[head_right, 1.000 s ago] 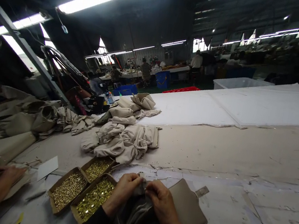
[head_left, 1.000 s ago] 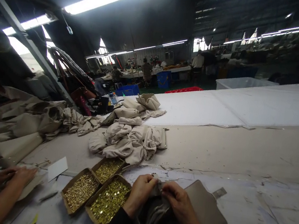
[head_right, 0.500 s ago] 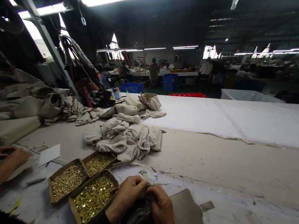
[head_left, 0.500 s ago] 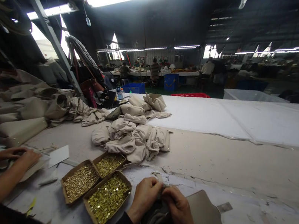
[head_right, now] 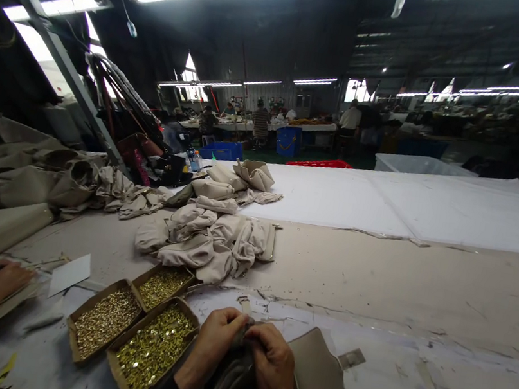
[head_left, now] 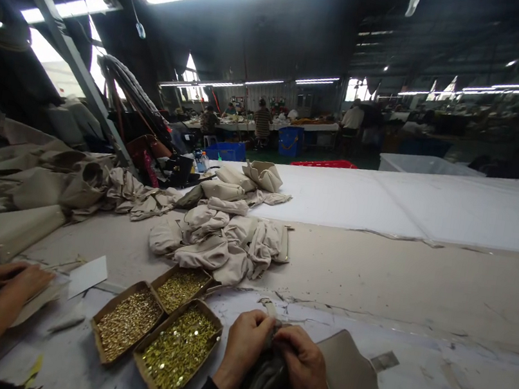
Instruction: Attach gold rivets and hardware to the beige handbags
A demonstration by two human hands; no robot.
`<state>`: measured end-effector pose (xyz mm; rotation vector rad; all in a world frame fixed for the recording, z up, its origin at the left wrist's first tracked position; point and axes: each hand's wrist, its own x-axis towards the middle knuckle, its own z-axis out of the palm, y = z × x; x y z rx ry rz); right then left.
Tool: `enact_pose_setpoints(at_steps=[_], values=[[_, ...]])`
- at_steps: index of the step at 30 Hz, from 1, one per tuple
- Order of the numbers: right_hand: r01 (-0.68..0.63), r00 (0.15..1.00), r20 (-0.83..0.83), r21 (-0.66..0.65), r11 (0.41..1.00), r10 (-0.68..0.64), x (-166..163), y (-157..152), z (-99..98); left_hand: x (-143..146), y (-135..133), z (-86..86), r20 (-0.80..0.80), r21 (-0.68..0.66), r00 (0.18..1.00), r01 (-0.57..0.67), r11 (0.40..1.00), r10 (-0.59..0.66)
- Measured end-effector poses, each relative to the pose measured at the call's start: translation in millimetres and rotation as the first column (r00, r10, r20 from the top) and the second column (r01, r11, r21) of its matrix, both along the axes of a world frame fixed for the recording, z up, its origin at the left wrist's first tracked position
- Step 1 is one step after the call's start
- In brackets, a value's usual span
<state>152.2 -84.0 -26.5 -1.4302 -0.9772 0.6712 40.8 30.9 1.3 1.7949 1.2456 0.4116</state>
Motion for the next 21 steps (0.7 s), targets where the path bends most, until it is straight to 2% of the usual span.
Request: enact_pose_setpoints(at_steps=[11,21], values=[[0.056,0.998,-0.017,-0.037,0.998,-0.057,1,-4,-10.8,2,-10,6.7,-0.005,0.000,1.000,0.011,1.000,-0.011],[0.090,0.961,-0.256,-0.050,0.995,-0.100,9,-5,-28.9,8,-19,15.1,-0.089,0.001,0.996,-0.006,1.000,0.006]])
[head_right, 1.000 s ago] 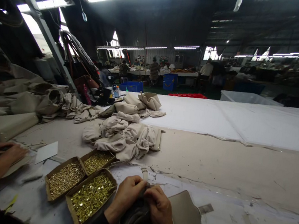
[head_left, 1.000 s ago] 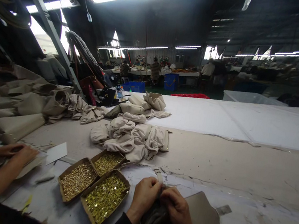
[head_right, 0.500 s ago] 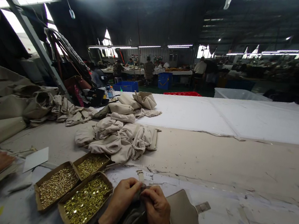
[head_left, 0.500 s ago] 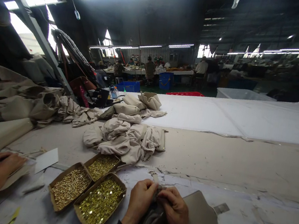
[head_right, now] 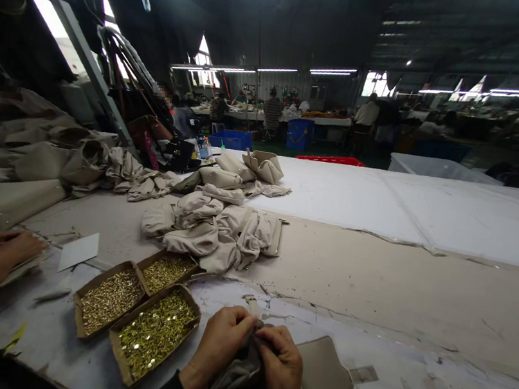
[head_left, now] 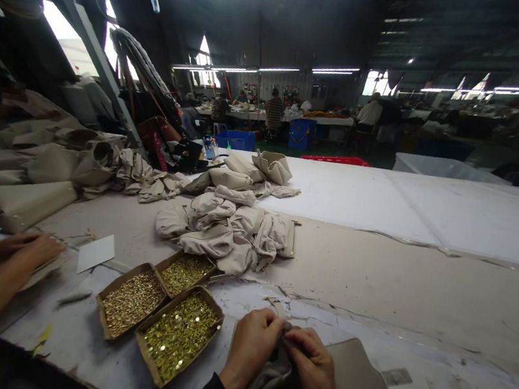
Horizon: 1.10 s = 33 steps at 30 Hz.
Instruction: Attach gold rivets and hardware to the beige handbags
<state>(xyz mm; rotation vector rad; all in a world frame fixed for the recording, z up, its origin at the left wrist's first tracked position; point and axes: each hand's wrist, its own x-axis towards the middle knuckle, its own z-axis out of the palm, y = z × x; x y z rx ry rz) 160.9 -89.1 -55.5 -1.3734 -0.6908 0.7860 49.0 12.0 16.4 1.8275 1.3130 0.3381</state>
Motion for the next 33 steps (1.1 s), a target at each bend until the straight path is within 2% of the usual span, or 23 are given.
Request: enact_pose_setpoints(at_steps=[6,12,19,28,33], values=[[0.028,0.998,-0.054,-0.014,1.000,-0.028,1,-3,-4.5,1,-4,0.9,-0.009,0.002,1.000,-0.007,1.000,0.007],[0.024,0.998,-0.050,-0.089,0.996,-0.028,2,-3,3.4,0,-4,-0.7,0.025,-0.042,1.000,-0.014,0.999,0.015],[0.033,0.999,-0.024,-0.138,0.990,-0.037,1,-1,11.1,1,-5,-2.1,0.025,-0.030,0.999,-0.020,0.999,0.021],[0.058,0.995,-0.076,-0.152,0.987,-0.070,-3,1,0.6,0,-2,-3.9,0.053,-0.060,0.998,-0.013,0.998,0.017],[0.102,0.986,-0.112,-0.176,0.979,-0.123,-9,4,1.9,-4,1,-11.5,0.079,-0.080,0.997,0.008,0.997,-0.001]])
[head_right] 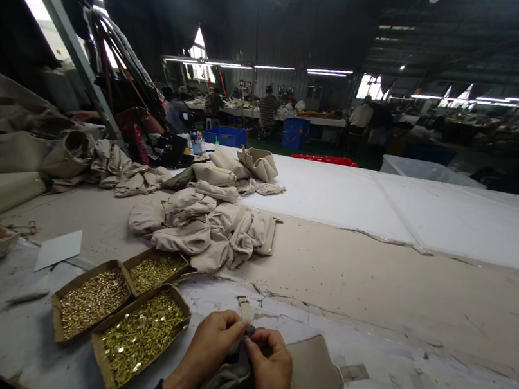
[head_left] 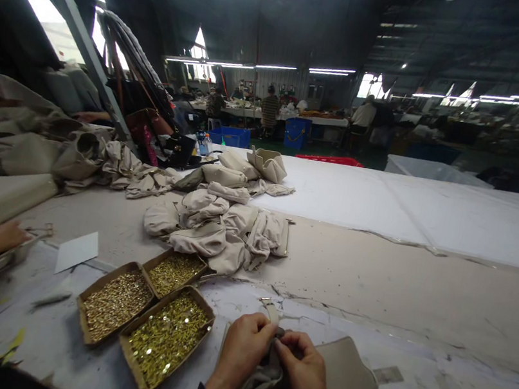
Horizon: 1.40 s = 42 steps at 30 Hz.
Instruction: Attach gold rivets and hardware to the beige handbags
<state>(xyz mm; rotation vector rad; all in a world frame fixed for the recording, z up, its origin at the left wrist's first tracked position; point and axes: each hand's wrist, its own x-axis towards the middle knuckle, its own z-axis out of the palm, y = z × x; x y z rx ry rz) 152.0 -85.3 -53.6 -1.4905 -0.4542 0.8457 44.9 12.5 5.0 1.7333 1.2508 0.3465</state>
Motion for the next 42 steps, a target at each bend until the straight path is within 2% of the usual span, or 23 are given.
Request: enact_pose_setpoints(at_steps=[6,12,16,19,21,24,26,30,34,37,42], values=[[-0.006,0.990,0.139,-0.027,1.000,0.009,-8,4,11.1,-8,8,-6.6,0.120,-0.089,0.992,0.049,0.995,-0.038],[0.034,0.975,0.222,-0.093,0.995,-0.013,-14,11,24.2,-11,10,-0.1,0.155,-0.130,0.987,0.061,0.990,-0.040],[0.044,0.951,0.308,-0.060,0.997,-0.023,-15,11,29.4,-12,9,5.1,0.166,-0.124,0.983,0.096,0.988,-0.075],[0.005,0.918,0.397,-0.072,0.997,0.024,-12,10,34.7,-15,10,8.7,0.195,-0.162,0.974,0.150,0.975,-0.118],[-0.047,0.903,0.416,-0.146,0.988,0.105,-5,11,41.4,-19,11,9.1,0.218,-0.218,0.967,0.179,0.959,-0.131],[-0.192,0.895,0.341,-0.285,0.939,0.286,8,16,54.3,-25,14,5.7,0.271,-0.281,0.956,0.193,0.940,-0.116],[-0.285,0.892,0.252,-0.330,0.900,0.375,15,21,60.9,-29,16,2.7,0.304,-0.306,0.949,0.178,0.935,-0.081],[-0.411,0.879,0.101,-0.330,0.850,0.465,26,34,64.5,-32,17,2.2,0.320,-0.353,0.948,0.117,0.928,0.002],[-0.524,0.833,0.009,-0.304,0.795,0.553,34,42,63.8,-30,15,7.4,0.277,-0.348,0.961,0.102,0.932,-0.001],[-0.589,0.790,-0.003,-0.284,0.757,0.613,40,45,65.3,-27,15,10.8,0.299,-0.360,0.954,0.093,0.928,0.020],[-0.653,0.734,0.003,-0.273,0.706,0.679,47,54,63.6,-26,22,11.3,0.297,-0.451,0.946,0.019,0.892,0.130]])
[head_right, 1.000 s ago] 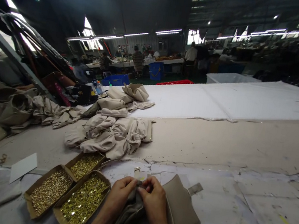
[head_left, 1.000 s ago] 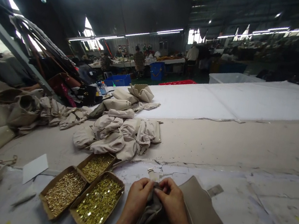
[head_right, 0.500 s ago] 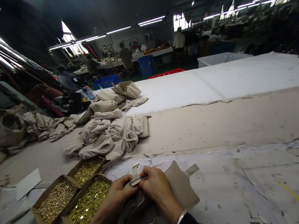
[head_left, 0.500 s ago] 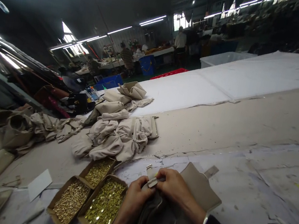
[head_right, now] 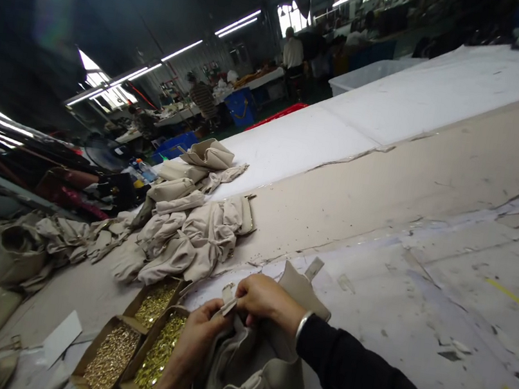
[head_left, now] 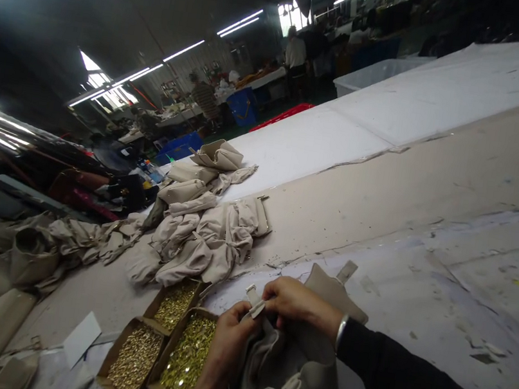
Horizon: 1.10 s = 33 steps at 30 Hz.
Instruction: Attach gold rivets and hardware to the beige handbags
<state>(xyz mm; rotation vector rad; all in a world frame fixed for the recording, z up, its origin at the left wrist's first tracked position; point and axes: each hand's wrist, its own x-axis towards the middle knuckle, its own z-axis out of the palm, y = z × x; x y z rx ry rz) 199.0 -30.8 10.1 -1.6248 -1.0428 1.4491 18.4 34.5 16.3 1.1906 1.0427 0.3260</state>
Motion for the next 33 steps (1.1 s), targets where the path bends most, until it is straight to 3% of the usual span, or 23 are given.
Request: enact_pose_setpoints(at_steps=[9,19,25,29,33], values=[[-0.234,0.940,-0.265,-0.037,0.972,0.216,30,15,-32.7,7,8,-14.6,0.072,-0.165,0.997,0.041,0.985,-0.029],[-0.287,0.845,-0.475,-0.016,0.958,0.246,35,26,-58.6,1,10,-35.4,0.169,-0.258,0.986,0.036,0.966,0.008],[-0.316,0.784,-0.568,-0.017,0.949,0.251,28,31,-60.9,-4,6,-40.0,0.224,-0.251,0.974,0.012,0.968,0.046],[-0.303,0.787,-0.572,-0.031,0.952,0.232,27,29,-62.4,-2,2,-41.3,0.224,-0.224,0.971,-0.030,0.974,0.081],[-0.266,0.815,-0.544,-0.043,0.963,0.201,29,25,-64.1,4,2,-43.1,0.128,-0.089,0.988,-0.074,0.993,0.085]])
